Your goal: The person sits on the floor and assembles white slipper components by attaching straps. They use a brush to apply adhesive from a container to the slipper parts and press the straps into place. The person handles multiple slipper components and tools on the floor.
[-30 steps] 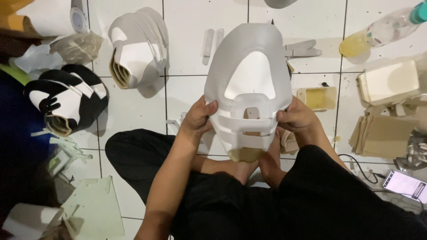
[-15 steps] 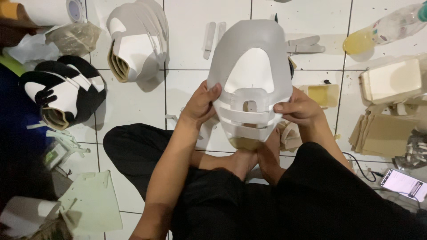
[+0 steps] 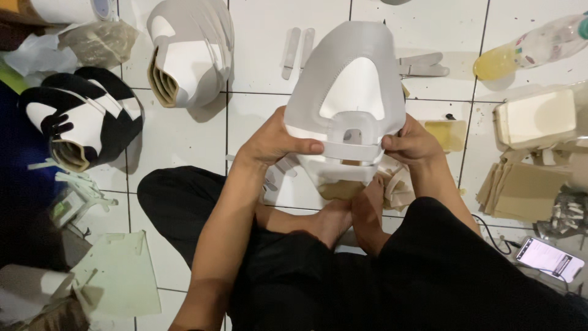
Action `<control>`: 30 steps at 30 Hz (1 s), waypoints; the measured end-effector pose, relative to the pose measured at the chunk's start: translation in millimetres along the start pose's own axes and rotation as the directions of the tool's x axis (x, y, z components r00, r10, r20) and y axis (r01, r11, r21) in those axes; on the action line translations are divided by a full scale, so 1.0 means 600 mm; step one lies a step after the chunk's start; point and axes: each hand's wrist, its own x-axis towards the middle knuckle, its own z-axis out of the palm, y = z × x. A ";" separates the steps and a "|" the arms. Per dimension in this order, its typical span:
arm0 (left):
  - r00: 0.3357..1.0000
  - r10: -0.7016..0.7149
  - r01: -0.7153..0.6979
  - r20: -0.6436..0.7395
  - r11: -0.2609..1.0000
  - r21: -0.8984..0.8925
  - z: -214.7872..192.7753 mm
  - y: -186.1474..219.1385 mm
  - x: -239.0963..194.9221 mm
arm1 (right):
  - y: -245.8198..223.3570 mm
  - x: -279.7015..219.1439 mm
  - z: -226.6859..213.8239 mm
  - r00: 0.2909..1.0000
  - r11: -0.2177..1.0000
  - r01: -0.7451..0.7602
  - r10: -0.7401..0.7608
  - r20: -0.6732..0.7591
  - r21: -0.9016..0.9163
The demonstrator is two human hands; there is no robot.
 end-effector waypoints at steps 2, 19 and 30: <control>0.999 0.032 -0.032 0.004 0.999 -0.038 0.007 -0.001 0.000 | 0.000 0.009 0.019 1.000 1.000 0.005 -0.005 0.002 0.020; 0.978 -0.209 0.143 -0.021 0.737 -0.661 0.015 -0.106 0.024 | -0.024 0.025 0.111 0.938 0.991 -0.018 0.063 -0.342 0.133; 0.839 -0.469 0.046 -0.275 0.565 -0.824 0.048 -0.036 0.013 | -0.096 0.020 0.229 0.906 -0.206 0.043 -0.404 0.125 -0.978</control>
